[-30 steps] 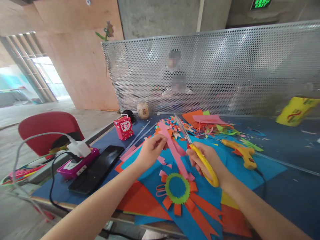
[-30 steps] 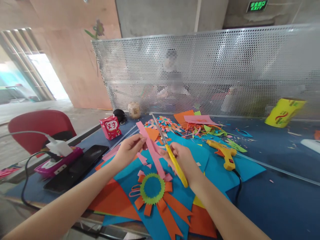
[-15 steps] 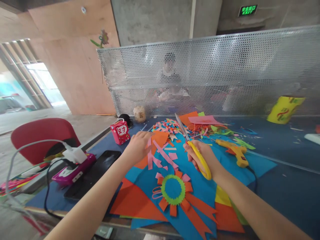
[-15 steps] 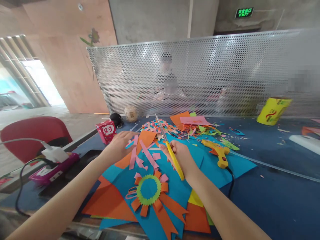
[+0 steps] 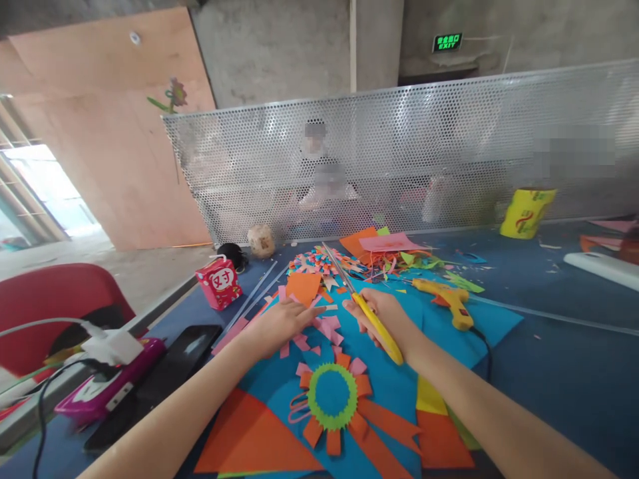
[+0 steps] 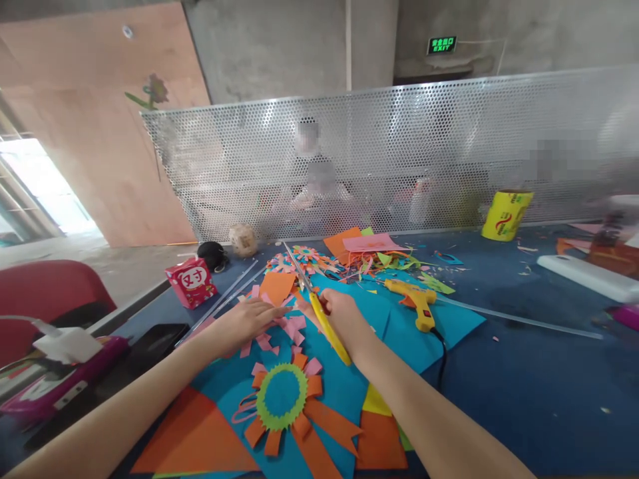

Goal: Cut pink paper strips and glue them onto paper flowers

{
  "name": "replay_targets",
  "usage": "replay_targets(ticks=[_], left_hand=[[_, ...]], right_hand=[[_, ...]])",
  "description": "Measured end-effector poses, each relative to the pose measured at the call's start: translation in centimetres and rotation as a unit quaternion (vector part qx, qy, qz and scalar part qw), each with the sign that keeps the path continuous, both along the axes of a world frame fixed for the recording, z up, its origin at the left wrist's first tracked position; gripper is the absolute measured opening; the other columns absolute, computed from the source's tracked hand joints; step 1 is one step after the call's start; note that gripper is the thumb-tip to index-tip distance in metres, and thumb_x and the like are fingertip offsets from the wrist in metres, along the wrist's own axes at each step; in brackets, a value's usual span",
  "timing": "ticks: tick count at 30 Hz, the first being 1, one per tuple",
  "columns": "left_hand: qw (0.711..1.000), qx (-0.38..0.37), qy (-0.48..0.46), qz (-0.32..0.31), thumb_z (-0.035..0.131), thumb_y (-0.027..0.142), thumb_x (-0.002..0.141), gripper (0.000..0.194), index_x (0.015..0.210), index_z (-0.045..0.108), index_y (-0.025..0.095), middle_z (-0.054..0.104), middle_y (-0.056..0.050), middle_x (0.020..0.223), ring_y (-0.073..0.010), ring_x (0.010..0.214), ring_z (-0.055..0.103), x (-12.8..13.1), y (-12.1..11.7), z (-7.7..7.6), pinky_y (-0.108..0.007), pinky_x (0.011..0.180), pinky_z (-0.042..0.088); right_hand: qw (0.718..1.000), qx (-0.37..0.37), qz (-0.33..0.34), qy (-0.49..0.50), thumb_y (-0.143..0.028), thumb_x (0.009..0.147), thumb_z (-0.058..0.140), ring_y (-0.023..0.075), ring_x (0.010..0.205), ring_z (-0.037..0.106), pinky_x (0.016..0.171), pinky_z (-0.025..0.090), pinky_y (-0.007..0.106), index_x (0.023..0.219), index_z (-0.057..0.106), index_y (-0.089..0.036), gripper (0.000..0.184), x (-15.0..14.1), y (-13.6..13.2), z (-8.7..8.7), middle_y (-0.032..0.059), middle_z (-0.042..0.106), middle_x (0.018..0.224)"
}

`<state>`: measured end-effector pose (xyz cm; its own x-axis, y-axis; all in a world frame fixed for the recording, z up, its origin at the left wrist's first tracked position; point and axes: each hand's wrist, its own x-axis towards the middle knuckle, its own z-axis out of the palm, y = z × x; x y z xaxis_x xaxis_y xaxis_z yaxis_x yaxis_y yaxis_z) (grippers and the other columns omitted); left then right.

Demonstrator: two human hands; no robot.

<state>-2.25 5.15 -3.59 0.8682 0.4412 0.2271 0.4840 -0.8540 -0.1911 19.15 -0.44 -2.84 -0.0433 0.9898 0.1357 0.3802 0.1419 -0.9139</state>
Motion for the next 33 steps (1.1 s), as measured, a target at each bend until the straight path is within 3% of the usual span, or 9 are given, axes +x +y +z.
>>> replay_targets(ticks=[3,7,13,15,18,22,26,30,33], left_hand=[[1.000,-0.011,-0.007,-0.003,0.039,0.010,0.081,0.038,0.118,0.045,0.018,0.064,-0.009,0.089,-0.0198,0.085,0.059,-0.1,-0.1,-0.1,-0.033,0.076,0.044],[0.969,-0.096,-0.207,0.098,0.041,0.016,0.079,0.024,0.099,0.055,0.018,0.064,-0.008,0.091,-0.0191,0.083,0.059,0.2,-0.3,0.5,-0.032,0.073,0.046],[0.771,-0.317,-0.529,0.158,0.049,0.035,0.076,0.019,0.079,0.051,0.016,0.058,-0.001,0.069,-0.0142,0.064,0.059,0.4,-0.6,1.4,-0.026,0.059,0.046],[0.729,-0.349,-0.569,0.152,0.052,0.036,0.075,0.021,0.081,0.052,0.016,0.056,0.001,0.068,-0.0124,0.062,0.057,0.4,-0.7,1.5,-0.024,0.057,0.045],[0.695,-0.386,-0.594,0.123,0.057,0.033,0.072,0.023,0.087,0.054,0.016,0.054,0.002,0.071,-0.0064,0.053,0.050,0.6,-1.0,1.5,-0.020,0.051,0.041],[0.695,-0.449,-0.553,0.102,0.064,0.029,0.067,0.029,0.093,0.057,0.017,0.054,0.002,0.073,-0.0050,0.049,0.047,1.2,-2.0,1.5,-0.019,0.045,0.038],[0.742,-0.474,-0.465,0.093,0.066,0.028,0.065,0.026,0.088,0.059,0.018,0.057,0.001,0.070,-0.0078,0.051,0.052,1.5,-2.9,1.3,-0.021,0.047,0.042],[0.791,-0.466,-0.385,0.095,0.065,0.029,0.066,0.026,0.090,0.062,0.018,0.051,0.005,0.049,-0.0080,0.043,0.048,1.1,-3.1,1.3,-0.019,0.041,0.038],[0.739,-0.512,-0.432,0.066,0.068,0.024,0.063,0.028,0.090,0.062,0.018,0.060,0.000,0.067,-0.0089,0.053,0.054,0.5,-2.8,1.7,-0.020,0.048,0.043]], right_hand=[[1.000,0.012,0.003,-0.021,-0.055,0.069,0.053,0.0076,0.029,0.038,0.031,0.026,0.021,0.063,0.041,-0.022,0.036,0.0,0.2,-0.3,-0.0065,0.046,0.042],[0.999,0.017,-0.018,-0.043,-0.053,0.071,0.051,0.0068,0.029,0.035,0.031,0.025,0.021,0.062,0.039,-0.021,0.035,-0.2,0.1,-0.4,-0.0061,0.046,0.042],[0.999,0.035,-0.023,-0.027,-0.050,0.071,0.052,0.0077,0.034,0.039,0.034,0.027,0.021,0.063,0.039,-0.021,0.033,-0.4,-0.3,-0.2,-0.0056,0.047,0.045],[0.999,0.038,-0.019,-0.009,-0.048,0.070,0.054,0.0080,0.036,0.040,0.035,0.029,0.021,0.064,0.041,-0.020,0.031,-0.3,-0.4,-0.2,-0.0052,0.048,0.049],[0.999,0.041,-0.011,0.019,-0.043,0.069,0.057,0.0082,0.039,0.041,0.037,0.031,0.021,0.068,0.043,-0.020,0.028,-0.3,-0.4,-0.4,-0.0048,0.049,0.053],[0.995,0.058,-0.012,0.074,-0.037,0.066,0.063,0.0101,0.050,0.046,0.044,0.037,0.021,0.072,0.044,-0.020,0.026,-0.7,-0.3,-0.8,-0.0037,0.051,0.060],[0.988,0.078,-0.037,0.126,-0.034,0.061,0.067,0.0092,0.046,0.044,0.041,0.036,0.021,0.076,0.043,-0.021,0.031,-0.9,-0.5,-0.5,-0.0051,0.049,0.062],[0.987,0.062,-0.036,0.141,-0.032,0.058,0.067,0.0092,0.046,0.045,0.042,0.036,0.020,0.072,0.042,-0.021,0.031,-0.7,-0.7,0.2,-0.0060,0.049,0.058],[0.987,0.068,-0.034,0.142,-0.031,0.056,0.067,0.0115,0.054,0.049,0.046,0.038,0.021,0.073,0.042,-0.022,0.032,-0.5,-0.6,0.2,-0.0052,0.051,0.060]])
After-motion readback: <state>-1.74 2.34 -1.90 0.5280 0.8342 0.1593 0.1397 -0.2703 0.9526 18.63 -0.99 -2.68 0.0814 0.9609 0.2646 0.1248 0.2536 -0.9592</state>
